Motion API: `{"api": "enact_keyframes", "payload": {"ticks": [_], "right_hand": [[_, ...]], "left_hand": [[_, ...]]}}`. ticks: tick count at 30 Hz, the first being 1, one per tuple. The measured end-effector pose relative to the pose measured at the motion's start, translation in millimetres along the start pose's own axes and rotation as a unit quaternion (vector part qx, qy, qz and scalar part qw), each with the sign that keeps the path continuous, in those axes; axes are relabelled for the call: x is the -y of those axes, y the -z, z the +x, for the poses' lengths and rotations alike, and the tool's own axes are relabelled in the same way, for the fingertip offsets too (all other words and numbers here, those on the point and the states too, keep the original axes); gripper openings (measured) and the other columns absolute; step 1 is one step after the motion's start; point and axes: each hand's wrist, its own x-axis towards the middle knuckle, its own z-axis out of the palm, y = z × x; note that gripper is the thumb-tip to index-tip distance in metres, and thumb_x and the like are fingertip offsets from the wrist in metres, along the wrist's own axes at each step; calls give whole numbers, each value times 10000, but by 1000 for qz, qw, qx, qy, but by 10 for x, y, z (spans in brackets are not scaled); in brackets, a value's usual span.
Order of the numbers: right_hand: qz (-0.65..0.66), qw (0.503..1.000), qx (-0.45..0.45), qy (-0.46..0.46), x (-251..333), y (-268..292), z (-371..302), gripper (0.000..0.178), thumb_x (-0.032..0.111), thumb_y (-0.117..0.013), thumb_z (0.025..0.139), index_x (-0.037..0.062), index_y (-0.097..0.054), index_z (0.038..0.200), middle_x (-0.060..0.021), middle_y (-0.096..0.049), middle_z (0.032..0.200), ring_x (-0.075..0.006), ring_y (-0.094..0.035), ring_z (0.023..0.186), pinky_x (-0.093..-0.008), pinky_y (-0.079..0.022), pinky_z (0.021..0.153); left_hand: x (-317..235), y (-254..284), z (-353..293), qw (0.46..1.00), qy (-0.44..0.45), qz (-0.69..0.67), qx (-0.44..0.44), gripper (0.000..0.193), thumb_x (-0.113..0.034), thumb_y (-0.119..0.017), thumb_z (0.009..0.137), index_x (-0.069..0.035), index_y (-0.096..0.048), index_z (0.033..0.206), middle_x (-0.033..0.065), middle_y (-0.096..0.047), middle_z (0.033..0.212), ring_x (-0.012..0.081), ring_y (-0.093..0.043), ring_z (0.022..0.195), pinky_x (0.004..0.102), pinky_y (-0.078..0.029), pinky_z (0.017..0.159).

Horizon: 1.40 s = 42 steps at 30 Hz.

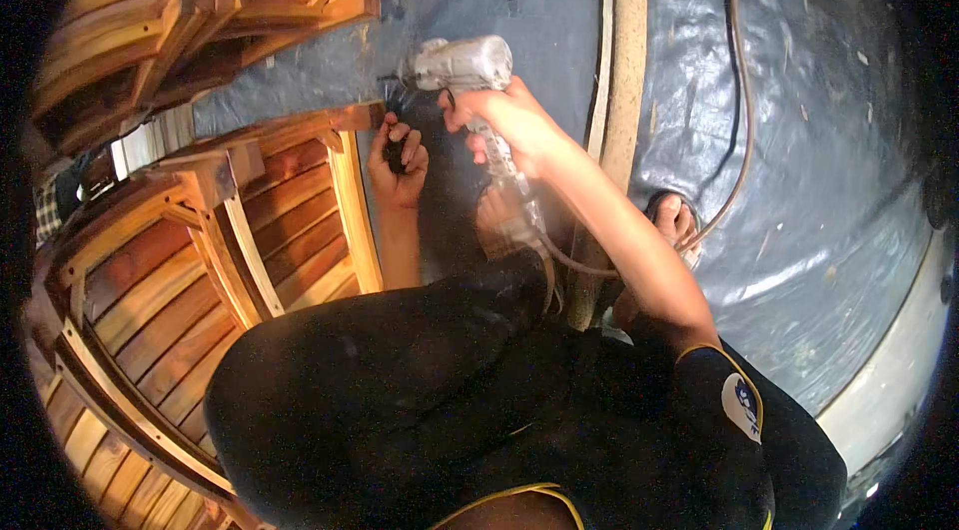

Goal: Assembling wooden chair frames by drilling screws into the joints using a pneumatic impact driver.

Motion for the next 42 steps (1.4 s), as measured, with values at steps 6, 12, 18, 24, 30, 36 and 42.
{"api": "enact_keyframes", "payload": {"ticks": [6, 12, 18, 24, 30, 36, 42], "right_hand": [[45, 997, 51, -32, -41, 268, 34, 233, 30, -500, 658, 6, -523, 889, -70, -530, 710, -84, -416, 424, -230, -413, 383], [63, 992, 90, -67, -287, 355, 67, 296, 44, -532, 641, 21, -536, 937, -57, -540, 742, -108, -437, 460, -258, -418, 415], [100, 985, 108, -95, -432, 406, 71, 275, 24, -486, 645, -3, -502, 918, -95, -516, 732, -108, -405, 420, -232, -384, 405], [154, 965, 145, -154, -517, 215, 141, 302, 51, -477, 639, 40, -472, 941, -62, -483, 734, -84, -381, 416, -259, -405, 417], [173, 968, 114, -140, -451, 367, -31, 308, 54, -472, 627, 40, -462, 934, -63, -491, 743, -103, -401, 426, -289, -435, 413], [251, 942, 169, -145, -545, 294, 40, 327, 53, -476, 620, 67, -462, 947, -51, -494, 745, -102, -390, 428, -309, -405, 449], [249, 936, 205, -139, -543, 331, 65, 353, 60, -482, 601, 85, -466, 952, -56, -487, 709, -123, -377, 411, -308, -388, 453]], "left_hand": [[91, 62, 151, 997, -48, -45, -42, 150, -151, -444, 925, -66, -555, 978, 18, -517, 692, 134, -419, 545, 235, -309, 419], [-65, 47, 167, 991, -74, 61, -91, 200, -260, -446, 940, -90, -549, 961, -20, -471, 604, 134, -402, 484, 241, -298, 399], [-118, -115, 99, 962, -62, 207, -166, 210, -302, -478, 924, -103, -542, 911, -22, -464, 581, 124, -402, 433, 225, -280, 337], [-361, -282, -48, 935, -76, 262, -226, 263, -289, -563, 882, -32, -520, 905, -5, -453, 569, 104, -440, 445, 217, -322, 358], [-17, -452, 31, 935, -108, 253, -222, 272, -272, -565, 881, -15, -559, 967, -1, -473, 586, 99, -446, 452, 215, -326, 366], [-75, -603, -88, 968, -114, 179, -135, 292, -234, -522, 907, -20, -547, 1103, -17, -439, 596, 99, -441, 476, 223, -343, 405], [-39, -677, -158, 983, -102, 116, -97, 311, -222, -496, 916, -49, -509, 1174, -22, -408, 617, 104, -441, 491, 214, -330, 412]]}}
